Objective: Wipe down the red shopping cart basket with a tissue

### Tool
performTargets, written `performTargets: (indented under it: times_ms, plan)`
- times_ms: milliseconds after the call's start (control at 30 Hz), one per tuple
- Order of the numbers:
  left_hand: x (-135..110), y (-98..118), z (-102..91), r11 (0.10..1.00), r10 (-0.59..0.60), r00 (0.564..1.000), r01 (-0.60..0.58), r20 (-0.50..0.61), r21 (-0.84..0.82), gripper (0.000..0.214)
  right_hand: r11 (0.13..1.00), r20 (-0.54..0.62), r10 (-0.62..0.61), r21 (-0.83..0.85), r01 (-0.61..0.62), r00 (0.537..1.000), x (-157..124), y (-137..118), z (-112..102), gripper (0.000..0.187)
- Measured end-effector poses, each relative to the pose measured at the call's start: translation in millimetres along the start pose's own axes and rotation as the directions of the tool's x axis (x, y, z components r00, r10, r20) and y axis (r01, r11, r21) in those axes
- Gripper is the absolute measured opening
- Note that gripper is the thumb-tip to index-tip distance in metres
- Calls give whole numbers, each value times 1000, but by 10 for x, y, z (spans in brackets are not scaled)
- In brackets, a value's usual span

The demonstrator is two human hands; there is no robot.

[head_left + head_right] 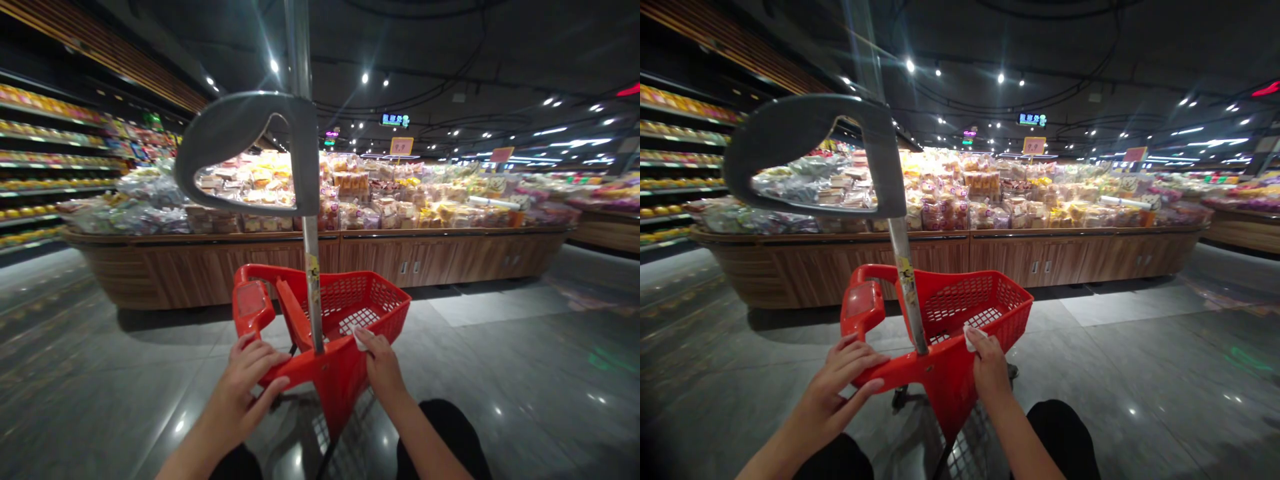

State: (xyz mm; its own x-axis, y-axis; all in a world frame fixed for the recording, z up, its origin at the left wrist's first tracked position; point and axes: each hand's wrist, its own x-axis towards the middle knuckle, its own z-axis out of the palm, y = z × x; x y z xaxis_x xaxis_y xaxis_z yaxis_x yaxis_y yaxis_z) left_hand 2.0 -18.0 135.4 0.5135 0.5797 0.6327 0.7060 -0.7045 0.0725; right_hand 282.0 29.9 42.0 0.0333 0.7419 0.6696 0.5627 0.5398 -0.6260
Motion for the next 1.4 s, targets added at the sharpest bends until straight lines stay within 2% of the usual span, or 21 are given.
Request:
performTargets:
  times_ms: [67,233,367,467,567,667,767,900,1000,1100,1167,1233,1267,1333,1400]
  plan:
    - [3,-31,-23,1000,-5,1000,6,29,-19,26,1000,27,-16,17,15,1000,-12,-87,16,64]
    - [4,-100,-75,999,-15,999,18,46,-47,26,981,113,-155,133,140,981,-55,-484,36,69]
    - [8,-174,-120,1000,-15,996,18,89,-25,23,968,132,-204,175,179,970,-82,-611,38,70]
    - [27,-212,-155,1000,2,995,-1,95,-9,22,967,135,-209,177,184,968,-94,-575,45,70]
    - [50,-169,-168,997,-34,995,27,93,75,19,982,103,-155,129,141,983,-102,-422,25,69]
    - [77,-11,-125,970,-90,996,88,-1,225,16,997,43,-55,57,53,998,-112,-228,-33,66]
    - [127,205,-24,943,-102,993,114,-57,311,21,999,20,18,27,-18,1000,-123,-164,-67,63]
    - [214,378,110,912,-211,976,214,-48,348,24,997,121,-34,74,25,992,-123,-288,-23,65]
    - [239,346,145,898,-253,964,263,-74,351,23,995,191,-61,90,44,980,-56,-307,-29,65]
    - [227,238,134,891,-249,963,271,-107,365,22,1000,163,17,6,-19,987,120,-262,-111,55]
    - [211,161,119,888,-243,964,265,-107,377,23,1000,186,-7,7,6,982,290,-304,-160,52]
    - [196,92,109,889,-238,967,253,-88,382,24,986,276,-158,93,138,948,471,-433,-152,56]
    - [188,60,107,891,-234,969,246,-79,381,25,962,331,-268,147,231,905,557,-516,-118,57]
    - [174,4,108,898,-226,972,235,-66,372,27,897,416,-442,238,374,795,713,-660,12,56]
    - [161,-42,112,905,-222,973,229,-63,359,28,824,480,-565,298,482,671,853,-716,205,52]
